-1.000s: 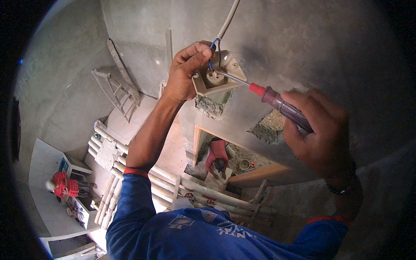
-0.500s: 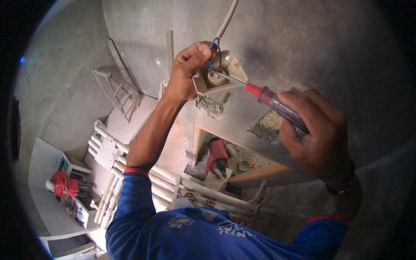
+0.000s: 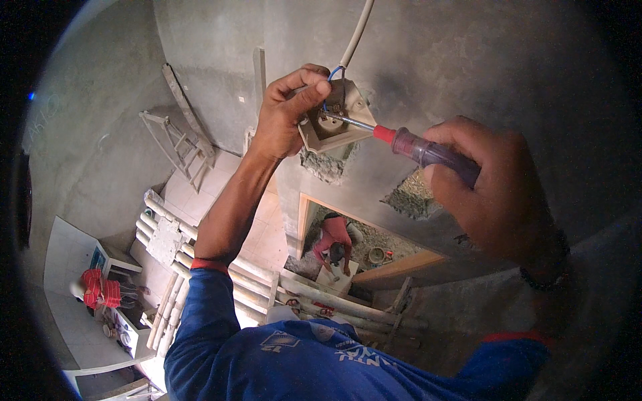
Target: The person holds an electrical socket housing and uses a screwdriver to tighten internal terminal screws on the wiring before positioning the housing against a wall opening.
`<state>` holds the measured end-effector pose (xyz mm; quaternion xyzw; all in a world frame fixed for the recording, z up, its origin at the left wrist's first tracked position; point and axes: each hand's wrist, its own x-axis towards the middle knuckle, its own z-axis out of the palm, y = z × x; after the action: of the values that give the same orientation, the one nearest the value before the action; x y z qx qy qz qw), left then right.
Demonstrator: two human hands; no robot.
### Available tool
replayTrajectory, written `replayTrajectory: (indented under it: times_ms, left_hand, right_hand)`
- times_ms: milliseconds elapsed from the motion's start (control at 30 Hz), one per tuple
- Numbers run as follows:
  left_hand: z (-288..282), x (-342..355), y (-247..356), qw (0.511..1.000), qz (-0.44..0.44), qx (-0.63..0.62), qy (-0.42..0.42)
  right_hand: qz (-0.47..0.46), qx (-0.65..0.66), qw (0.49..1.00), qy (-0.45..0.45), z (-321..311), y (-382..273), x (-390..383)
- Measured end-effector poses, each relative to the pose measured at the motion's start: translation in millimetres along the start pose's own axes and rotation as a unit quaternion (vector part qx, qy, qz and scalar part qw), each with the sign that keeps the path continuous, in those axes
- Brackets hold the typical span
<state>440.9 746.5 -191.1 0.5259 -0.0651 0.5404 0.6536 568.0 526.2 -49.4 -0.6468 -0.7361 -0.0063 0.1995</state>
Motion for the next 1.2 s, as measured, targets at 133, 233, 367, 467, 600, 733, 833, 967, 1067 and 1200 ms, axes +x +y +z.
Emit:
replayTrajectory:
  times_ms: [133, 233, 367, 467, 600, 733, 833, 967, 1067, 1200]
  left_hand:
    - [-2.1, -1.4, 3.1, 0.995, -0.069, -0.072, 0.02]
    - [-4.8, -0.5, 4.5, 0.988, -0.102, -0.114, 0.026]
    - [-9.5, 0.6, 1.8, 0.981, -0.117, -0.149, 0.029]
    - [-10.7, 1.5, 0.1, 0.978, -0.119, -0.172, 0.005]
    - [-11.6, 1.2, 1.0, 0.978, -0.116, -0.172, 0.007]
    - [-16.2, 1.7, 0.4, 0.978, -0.109, -0.178, -0.005]
    - [-15.5, 2.0, 1.5, 0.979, -0.104, -0.173, -0.003]
    - [-13.8, 2.7, -0.1, 0.984, -0.1, -0.151, -0.004]
    - [-9.3, 3.3, -1.2, 0.986, -0.091, -0.142, 0.006]
    - [-9.1, 4.1, -2.1, 0.987, -0.087, -0.138, 0.009]
  right_hand:
    - [0.031, -0.013, 0.999, -0.035, -3.8, -1.9, 6.0]
    - [-0.084, -0.082, 0.993, 0.017, 2.9, -5.3, 6.7]
    - [-0.169, -0.154, 0.972, 0.052, 5.0, 1.4, 9.5]
    - [-0.172, -0.157, 0.971, 0.052, 0.2, 0.1, 9.6]
    - [-0.165, -0.137, 0.976, 0.046, -2.8, 0.2, 6.7]
    - [-0.162, -0.134, 0.976, 0.056, -3.8, -1.7, 4.9]
    - [-0.17, -0.14, 0.974, 0.049, -5.1, -2.2, 5.7]
    - [-0.192, -0.139, 0.97, 0.053, -0.2, 2.0, 7.9]
    - [-0.174, -0.131, 0.975, 0.047, 0.4, 1.8, 8.5]
    - [-0.166, -0.125, 0.977, 0.039, -0.5, 2.8, 9.5]
